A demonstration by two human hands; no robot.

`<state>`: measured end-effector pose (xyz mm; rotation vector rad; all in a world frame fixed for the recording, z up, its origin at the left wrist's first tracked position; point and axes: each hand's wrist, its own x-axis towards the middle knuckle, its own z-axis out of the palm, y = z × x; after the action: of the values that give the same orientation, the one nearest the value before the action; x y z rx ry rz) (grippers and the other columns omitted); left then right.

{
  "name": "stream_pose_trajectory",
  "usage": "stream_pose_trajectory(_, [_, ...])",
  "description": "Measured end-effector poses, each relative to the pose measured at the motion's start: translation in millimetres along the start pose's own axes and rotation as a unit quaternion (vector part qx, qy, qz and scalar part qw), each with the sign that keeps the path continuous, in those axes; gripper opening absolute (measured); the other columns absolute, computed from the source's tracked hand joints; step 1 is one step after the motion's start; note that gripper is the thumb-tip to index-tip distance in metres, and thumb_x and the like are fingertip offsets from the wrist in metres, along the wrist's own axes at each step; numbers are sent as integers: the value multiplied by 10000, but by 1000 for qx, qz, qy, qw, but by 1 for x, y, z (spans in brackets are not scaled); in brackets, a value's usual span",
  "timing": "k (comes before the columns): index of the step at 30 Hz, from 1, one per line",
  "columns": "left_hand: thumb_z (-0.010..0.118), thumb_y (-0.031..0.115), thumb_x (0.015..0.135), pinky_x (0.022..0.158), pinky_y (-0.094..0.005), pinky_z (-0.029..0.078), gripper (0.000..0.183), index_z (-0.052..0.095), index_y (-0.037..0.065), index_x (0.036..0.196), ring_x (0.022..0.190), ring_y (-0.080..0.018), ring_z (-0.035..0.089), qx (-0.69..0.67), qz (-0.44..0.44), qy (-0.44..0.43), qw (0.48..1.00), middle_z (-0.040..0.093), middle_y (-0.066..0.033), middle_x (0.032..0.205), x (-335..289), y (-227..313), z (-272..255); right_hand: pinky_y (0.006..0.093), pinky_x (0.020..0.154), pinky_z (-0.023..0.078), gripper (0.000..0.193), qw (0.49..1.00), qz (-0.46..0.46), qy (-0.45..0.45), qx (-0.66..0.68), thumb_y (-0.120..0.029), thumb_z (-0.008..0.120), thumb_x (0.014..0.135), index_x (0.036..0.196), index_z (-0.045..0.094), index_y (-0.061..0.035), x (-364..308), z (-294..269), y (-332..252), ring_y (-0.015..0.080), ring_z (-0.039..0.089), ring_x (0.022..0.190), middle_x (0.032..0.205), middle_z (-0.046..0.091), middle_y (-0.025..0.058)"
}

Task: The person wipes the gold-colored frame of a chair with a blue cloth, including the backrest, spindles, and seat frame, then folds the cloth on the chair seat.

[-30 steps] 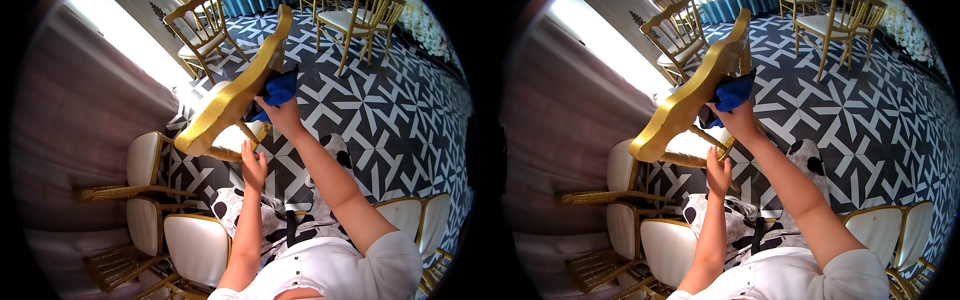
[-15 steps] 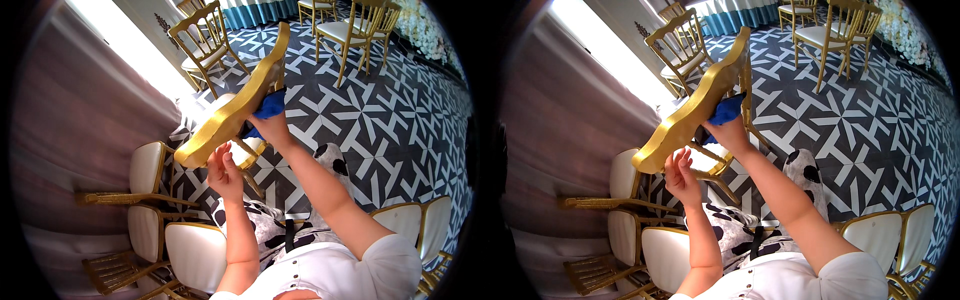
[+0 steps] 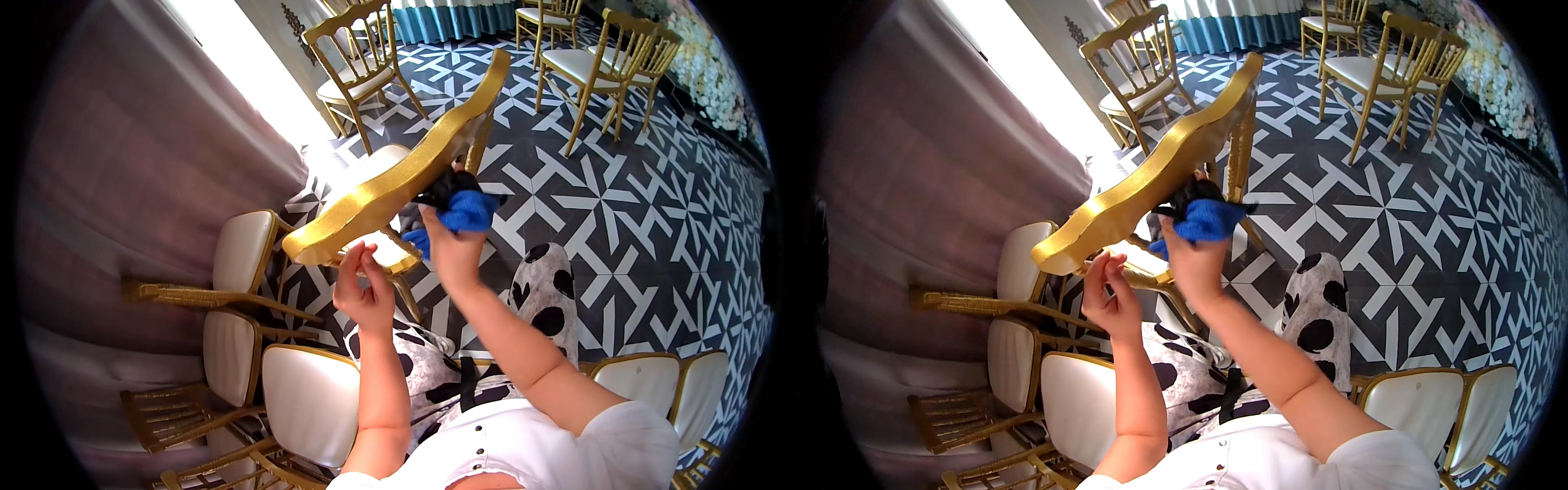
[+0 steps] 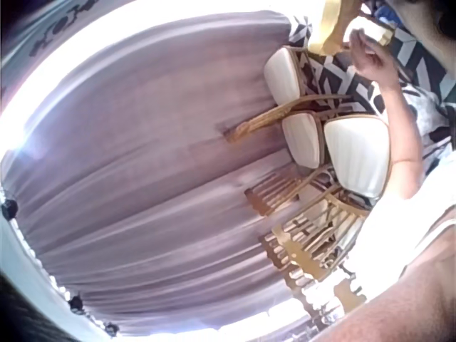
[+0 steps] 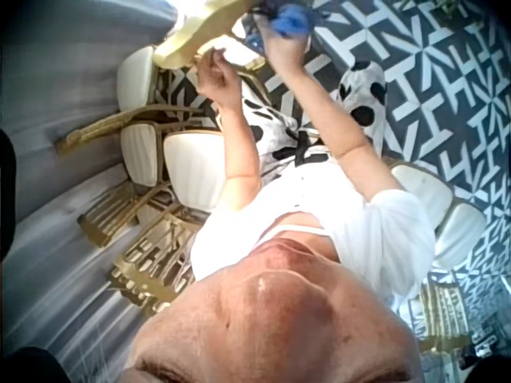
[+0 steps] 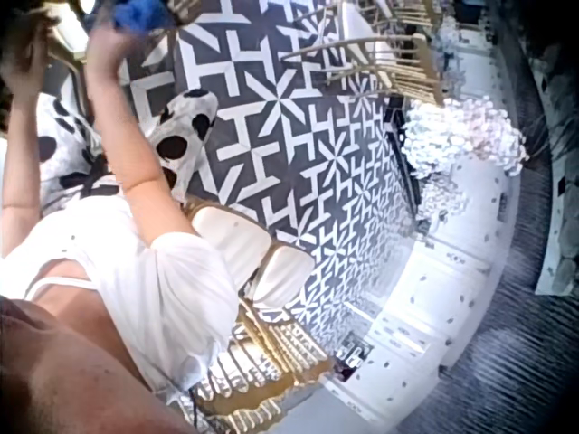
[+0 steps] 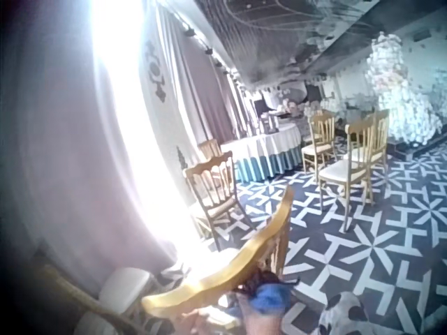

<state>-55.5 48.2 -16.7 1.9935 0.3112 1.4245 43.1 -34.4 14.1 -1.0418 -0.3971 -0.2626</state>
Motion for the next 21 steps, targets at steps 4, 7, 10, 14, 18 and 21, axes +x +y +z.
stream_pose_trajectory(4, [503,-32,953,762,-326,544,162,601,-61,1079,825,-246,668,-1,166,56,985,689,-177,924,18,34,-5,362,814,453,137,998,30,58,-19,-65,694,912,945,582,6,-27,18,-9,226,564,868,962,604,96])
stream_pose_trajectory(7, [451,11,981,859,-380,509,209,562,-57,1144,948,-273,626,-32,264,24,964,664,-189,1043,45,58,-6,378,757,445,145,995,9,78,-56,-35,698,892,868,556,-13,-30,21,0,285,538,782,851,559,107])
stream_pose_trajectory(10, [503,17,952,925,-407,481,224,603,-40,1144,1037,-329,626,88,304,-4,949,679,-170,1085,74,75,-13,374,780,449,141,995,47,82,11,-20,696,883,878,555,-13,-43,32,-9,283,546,808,873,570,113])
stream_pose_trajectory(14, [583,2,898,898,-389,492,206,680,-2,1080,1017,-310,655,175,273,-66,944,697,-151,1103,95,79,-2,351,848,459,164,990,89,45,96,-46,678,912,1028,573,3,-63,41,-17,249,555,891,966,593,116])
stream_pose_trajectory(18, [612,-28,851,843,-373,508,231,687,8,1067,966,-286,674,196,257,-105,941,709,-130,1068,100,83,2,294,897,456,237,979,158,25,127,-90,661,949,1145,551,-14,-54,24,-32,143,553,979,1065,607,67])
stream_pose_trajectory(21, [619,-23,838,838,-365,505,247,690,21,1071,969,-291,672,210,270,-92,935,708,-125,1053,96,83,6,282,880,464,231,947,212,59,234,-129,645,968,1156,559,-25,-47,12,-40,128,558,982,1108,603,45])
